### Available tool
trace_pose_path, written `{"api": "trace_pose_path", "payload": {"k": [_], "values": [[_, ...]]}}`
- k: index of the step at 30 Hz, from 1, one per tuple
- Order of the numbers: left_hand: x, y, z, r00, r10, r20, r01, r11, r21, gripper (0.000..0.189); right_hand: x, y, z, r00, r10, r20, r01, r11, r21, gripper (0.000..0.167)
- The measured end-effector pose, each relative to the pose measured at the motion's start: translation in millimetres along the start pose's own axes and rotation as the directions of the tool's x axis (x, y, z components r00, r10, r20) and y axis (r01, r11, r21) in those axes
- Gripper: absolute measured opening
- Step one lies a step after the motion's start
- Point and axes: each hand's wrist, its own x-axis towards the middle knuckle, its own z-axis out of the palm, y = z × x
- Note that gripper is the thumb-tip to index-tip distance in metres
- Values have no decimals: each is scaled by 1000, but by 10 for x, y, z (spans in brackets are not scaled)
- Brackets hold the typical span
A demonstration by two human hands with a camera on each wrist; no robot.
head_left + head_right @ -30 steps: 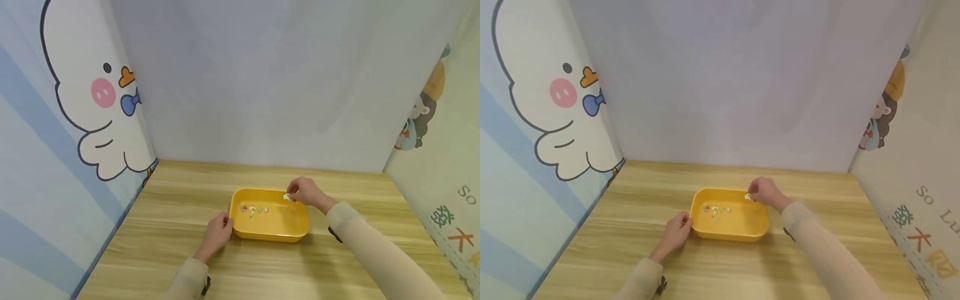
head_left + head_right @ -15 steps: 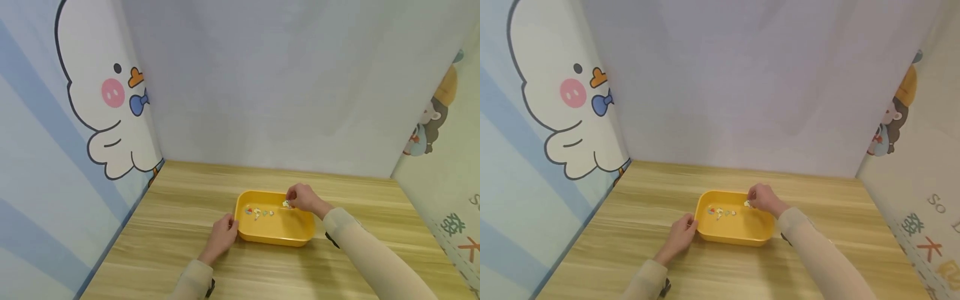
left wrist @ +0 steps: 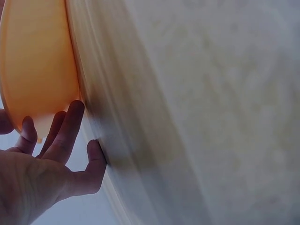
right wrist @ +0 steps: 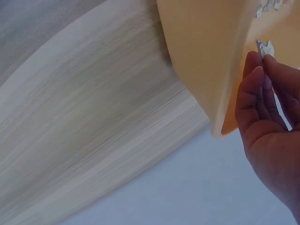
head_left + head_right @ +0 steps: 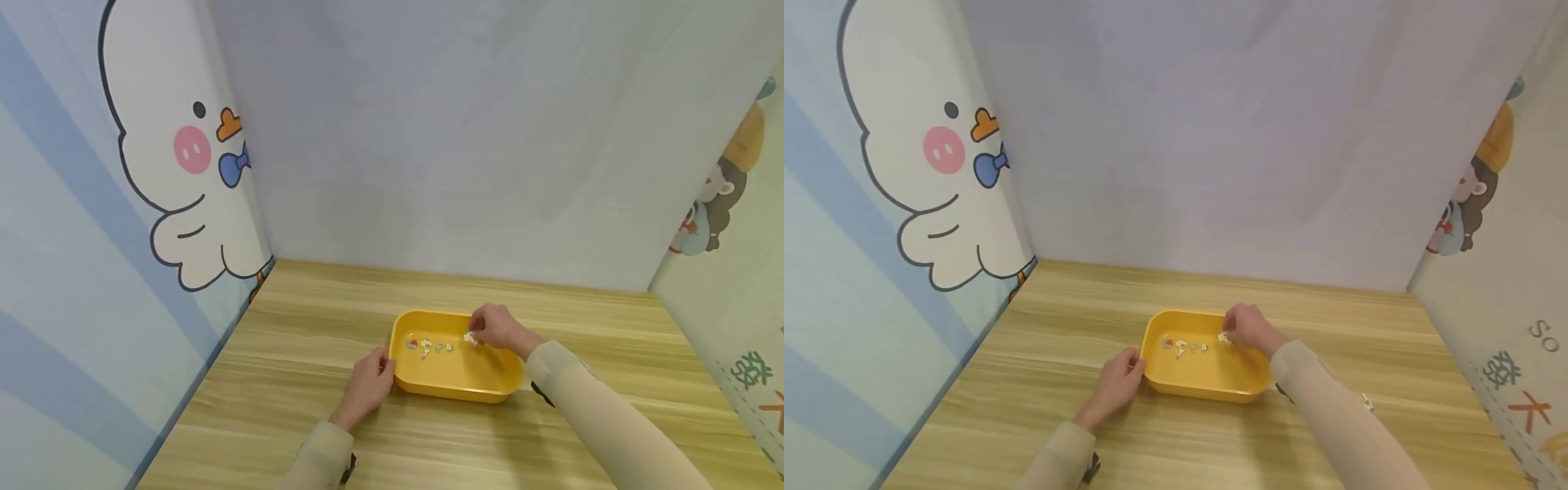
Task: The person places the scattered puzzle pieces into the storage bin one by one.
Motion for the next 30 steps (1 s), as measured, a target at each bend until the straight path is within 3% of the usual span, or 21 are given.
{"api": "trace_pose_path", "payload": {"k": [9,20,25,30], "values": [[-2,-18,6,1000,-5,2,5,1000,-12,15,66,-5,73,1000,24,0,-24,1000,-14,9],[-14,-20,-16,1000,-7,-6,7,1000,16,16,97,3,173,1000,-12,2,12,996,-91,9],[-31,-6,-4,1000,-7,18,7,1000,8,17,55,24,232,1000,-23,20,24,995,-98,8],[-24,-18,-5,1000,3,-4,-3,1000,-4,16,74,19,266,999,-45,-4,44,993,-106,9]]}}
